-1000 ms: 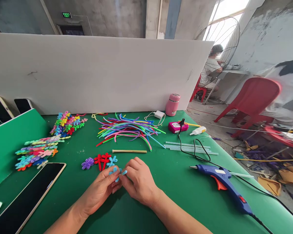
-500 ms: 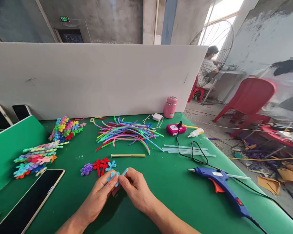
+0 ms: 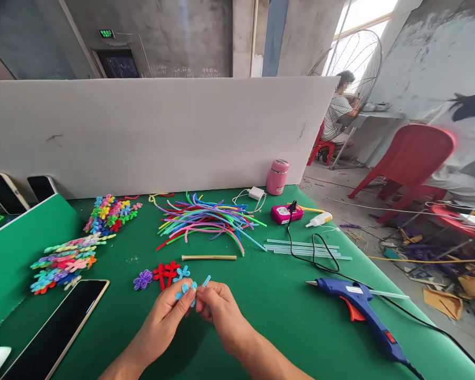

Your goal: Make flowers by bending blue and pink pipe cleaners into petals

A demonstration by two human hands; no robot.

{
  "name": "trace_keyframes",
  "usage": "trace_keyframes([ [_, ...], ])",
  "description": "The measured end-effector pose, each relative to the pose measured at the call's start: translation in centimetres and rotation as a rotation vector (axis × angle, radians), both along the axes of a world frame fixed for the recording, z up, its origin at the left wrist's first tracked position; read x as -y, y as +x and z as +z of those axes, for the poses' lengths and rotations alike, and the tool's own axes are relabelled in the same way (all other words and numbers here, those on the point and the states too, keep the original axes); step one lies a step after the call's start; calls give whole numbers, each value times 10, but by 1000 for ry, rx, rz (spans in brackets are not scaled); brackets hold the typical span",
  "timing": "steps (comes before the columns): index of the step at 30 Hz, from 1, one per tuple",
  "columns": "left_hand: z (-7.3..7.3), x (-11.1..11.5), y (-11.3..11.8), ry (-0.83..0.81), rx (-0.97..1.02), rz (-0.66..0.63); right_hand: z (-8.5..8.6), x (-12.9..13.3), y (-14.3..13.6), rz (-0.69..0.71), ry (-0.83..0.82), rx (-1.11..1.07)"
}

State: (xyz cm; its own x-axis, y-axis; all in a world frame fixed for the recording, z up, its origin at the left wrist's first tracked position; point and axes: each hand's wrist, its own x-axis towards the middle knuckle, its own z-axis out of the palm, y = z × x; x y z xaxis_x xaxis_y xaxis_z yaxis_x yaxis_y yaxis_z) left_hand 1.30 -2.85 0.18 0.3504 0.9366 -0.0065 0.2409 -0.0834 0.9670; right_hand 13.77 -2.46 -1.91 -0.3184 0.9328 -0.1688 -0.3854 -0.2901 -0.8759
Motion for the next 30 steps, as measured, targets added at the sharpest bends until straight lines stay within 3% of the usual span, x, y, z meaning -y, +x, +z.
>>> trace_keyframes([
  [4, 10, -2, -6, 194, -150, -29, 7, 0, -1, 73, -203, -182],
  [7, 11, -3, -8, 292, -198, -41, 11, 0, -1, 125, -252, -202],
  [12, 7, -4, -5, 131, -102, 50, 17, -3, -3, -3, -57, 39],
  [16, 4, -7, -4, -3, 7, 17, 20, -4, -4, -21, 74, 190],
  [18, 4, -8, -5, -4, 13, 12, 21, -5, -4, -20, 54, 201],
  [24, -2, -11, -5, 16, 81, 87, 17, -9, -7, 55, -223, 0],
  [26, -7, -12, -6, -64, 178, 120, 15, -10, -6, 77, -157, 64],
  [28, -13, -13, -7, -169, 318, 152, 11, -9, -3, 71, 9, 211],
  [30, -19, -13, -9, -265, 468, 196, 6, -7, 0, -32, 222, 400],
])
